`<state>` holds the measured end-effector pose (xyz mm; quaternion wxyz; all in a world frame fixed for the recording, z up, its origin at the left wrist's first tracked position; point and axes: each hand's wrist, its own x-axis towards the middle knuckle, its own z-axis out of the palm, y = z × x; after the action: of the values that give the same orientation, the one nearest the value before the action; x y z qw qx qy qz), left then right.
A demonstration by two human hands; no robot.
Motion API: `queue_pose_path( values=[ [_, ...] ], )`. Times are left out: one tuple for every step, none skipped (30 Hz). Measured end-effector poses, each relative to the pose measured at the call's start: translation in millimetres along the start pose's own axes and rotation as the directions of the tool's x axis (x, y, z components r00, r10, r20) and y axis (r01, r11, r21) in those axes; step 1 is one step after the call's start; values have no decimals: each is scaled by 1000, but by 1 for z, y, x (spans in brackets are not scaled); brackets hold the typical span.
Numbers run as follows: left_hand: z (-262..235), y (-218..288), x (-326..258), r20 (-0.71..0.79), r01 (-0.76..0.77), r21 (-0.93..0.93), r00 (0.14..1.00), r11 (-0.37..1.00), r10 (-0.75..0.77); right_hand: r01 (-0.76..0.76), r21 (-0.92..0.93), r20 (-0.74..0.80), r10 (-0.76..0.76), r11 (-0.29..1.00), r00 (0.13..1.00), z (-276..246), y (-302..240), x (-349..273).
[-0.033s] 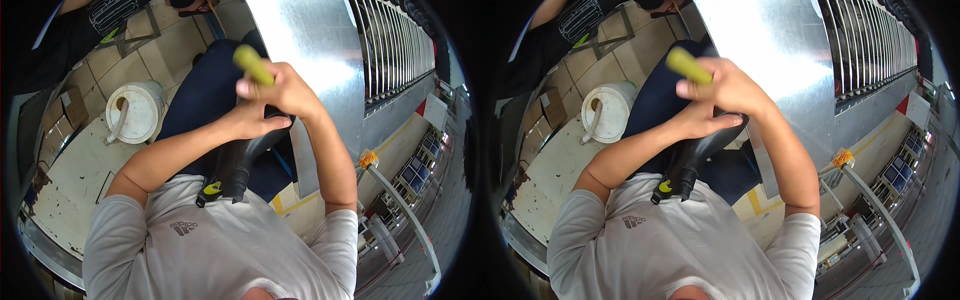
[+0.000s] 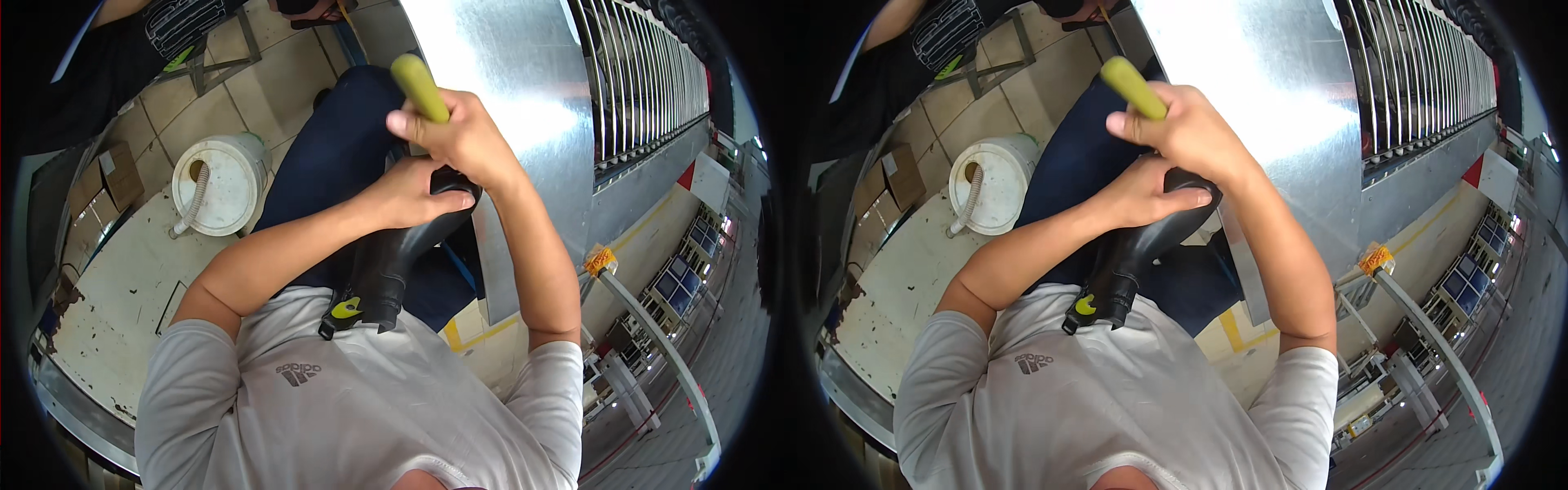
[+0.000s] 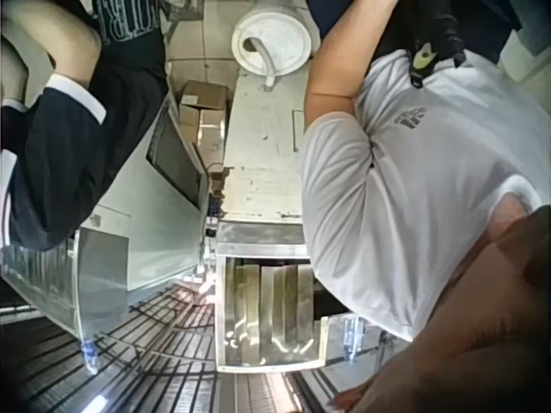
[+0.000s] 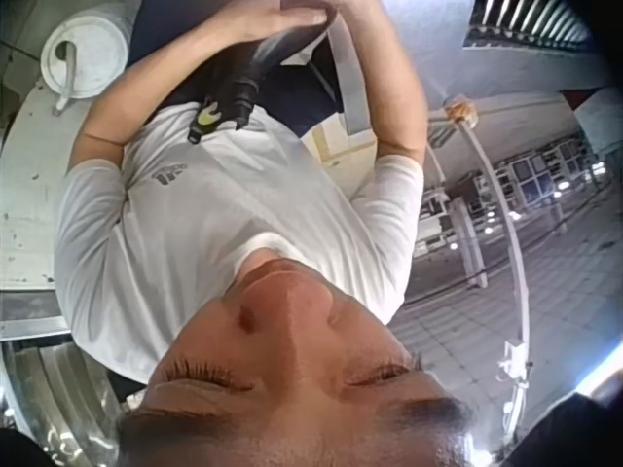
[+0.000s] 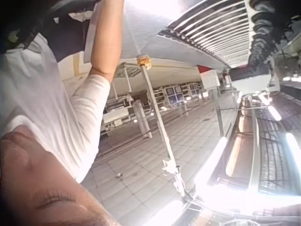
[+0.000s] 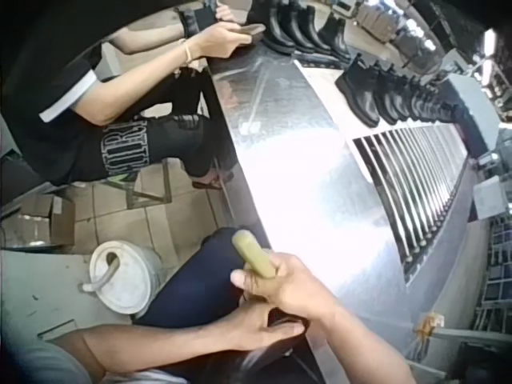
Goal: The person uses a green-handled brush to polish a black leather boot on a metal workbench. They repeatedly rub the brush over the boot's surface, rotate the boot to access different sides, and place it back on the bench.
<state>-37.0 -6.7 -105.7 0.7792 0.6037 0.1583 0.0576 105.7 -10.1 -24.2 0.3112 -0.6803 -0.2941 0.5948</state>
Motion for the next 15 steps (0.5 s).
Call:
queue_pose_path(
  values=[
    [-4, 5, -1, 15, 39, 42, 999, 998, -40, 36, 3, 29, -36, 999, 999, 4, 1, 3],
    [-1, 1, -1, -33, -17, 58, 999, 998, 19, 240, -63, 128, -230, 969, 965, 12, 3, 3],
    [5, -8, 0, -80, -71, 77, 994, 994, 78, 209, -52, 85, -204, 977, 975, 12, 3, 1],
    [6, -13, -1, -129, -123, 101, 982, 987, 135, 180, -38, 45, -179, 983, 983, 11, 4, 1],
    [0, 1, -2, -86, -74, 78, 993, 994, 81, 154, 201, 25, -162, 968, 986, 3, 8, -1],
    [-3, 5, -2, -57, -8, 71, 998, 997, 12, 122, 428, 9, -140, 895, 990, -10, 15, -4],
    [-5, 9, -1, -20, 50, 62, 999, 997, -48, 251, 530, -43, -269, 810, 962, -22, 34, -10],
    [-4, 11, -1, 8, 114, 57, 993, 992, -115, 387, 580, -82, -421, 717, 903, -29, 43, -13],
    [-3, 13, -2, -2, 78, 88, 997, 993, -78, 458, 571, -220, -411, 681, 885, -33, 49, -19],
    [-3, 13, -2, -10, 95, 61, 995, 994, -95, 531, 550, -361, -390, 645, 847, -33, 52, -27],
    [-3, 13, -2, -16, 112, 34, 994, 993, -112, 554, 555, -412, -374, 621, 831, -32, 54, -32],
    [-3, 13, -3, -20, 129, 8, 992, 992, -128, 579, 556, -463, -356, 596, 812, -31, 57, -38],
    [-3, 14, -3, -27, 118, 10, 993, 993, -118, 610, 549, -518, -340, 571, 785, -32, 59, -43],
    [-3, 14, -3, -33, 107, 26, 994, 994, -106, 641, 527, -559, -341, 558, 756, -29, 62, -47],
    [-3, 13, -3, -40, 96, 42, 995, 994, -94, 671, 503, -598, -341, 546, 725, -24, 66, -50]
  ],
)
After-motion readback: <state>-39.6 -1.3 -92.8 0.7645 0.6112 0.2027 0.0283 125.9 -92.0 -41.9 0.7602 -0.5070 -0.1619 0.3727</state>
